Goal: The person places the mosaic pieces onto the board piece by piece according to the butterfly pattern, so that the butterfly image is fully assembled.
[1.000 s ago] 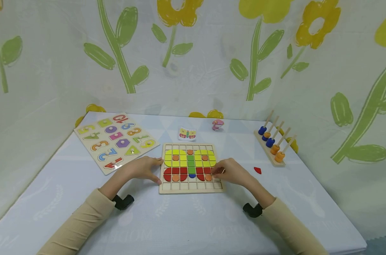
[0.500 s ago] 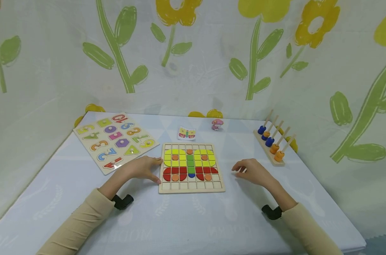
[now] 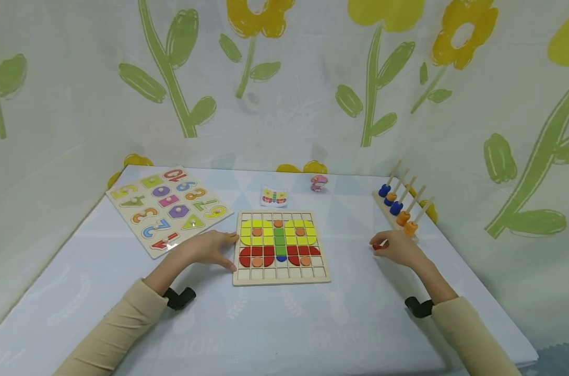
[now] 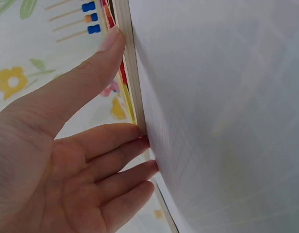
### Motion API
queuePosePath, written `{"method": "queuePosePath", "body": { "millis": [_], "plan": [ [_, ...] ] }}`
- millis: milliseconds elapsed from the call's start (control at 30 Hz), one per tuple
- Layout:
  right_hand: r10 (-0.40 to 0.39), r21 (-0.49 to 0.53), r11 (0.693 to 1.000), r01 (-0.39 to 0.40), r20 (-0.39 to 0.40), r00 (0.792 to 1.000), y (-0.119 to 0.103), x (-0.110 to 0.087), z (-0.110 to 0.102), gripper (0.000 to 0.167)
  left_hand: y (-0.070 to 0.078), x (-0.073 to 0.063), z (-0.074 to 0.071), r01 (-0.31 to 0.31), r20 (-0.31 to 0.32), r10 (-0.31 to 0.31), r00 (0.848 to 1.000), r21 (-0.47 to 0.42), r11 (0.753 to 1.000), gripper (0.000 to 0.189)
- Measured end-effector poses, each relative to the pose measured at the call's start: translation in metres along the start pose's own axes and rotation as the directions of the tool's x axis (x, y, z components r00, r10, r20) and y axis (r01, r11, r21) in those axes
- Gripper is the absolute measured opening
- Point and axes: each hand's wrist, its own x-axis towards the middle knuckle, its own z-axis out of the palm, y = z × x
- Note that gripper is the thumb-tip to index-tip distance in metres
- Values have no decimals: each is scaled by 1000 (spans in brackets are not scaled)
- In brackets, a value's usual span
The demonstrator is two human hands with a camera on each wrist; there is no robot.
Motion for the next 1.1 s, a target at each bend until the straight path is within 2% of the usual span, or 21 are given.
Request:
{"method": "queuePosePath", "body": {
  "millis": [300, 533, 733, 1100],
  "plan": [
    [89, -19, 996, -89, 35, 995, 8, 2, -1, 22, -1, 0, 0, -1, -3, 1, 1000, -11, 1000, 86],
    [107, -29, 994, -107, 8, 994, 10, 5, 2, 16, -1, 0, 0, 2, -3, -2, 1000, -10, 1000, 87],
    [70, 26, 997, -69, -18, 997, 8, 2, 5, 9, -1, 1, 0, -2, -4, 2, 1000, -10, 1000, 87],
    [-42, 6, 999, 42, -66, 997, -11, -1, 9, 12, -2, 1, 1, -7, -4, 7, 1000, -11, 1000, 86]
  ]
}}
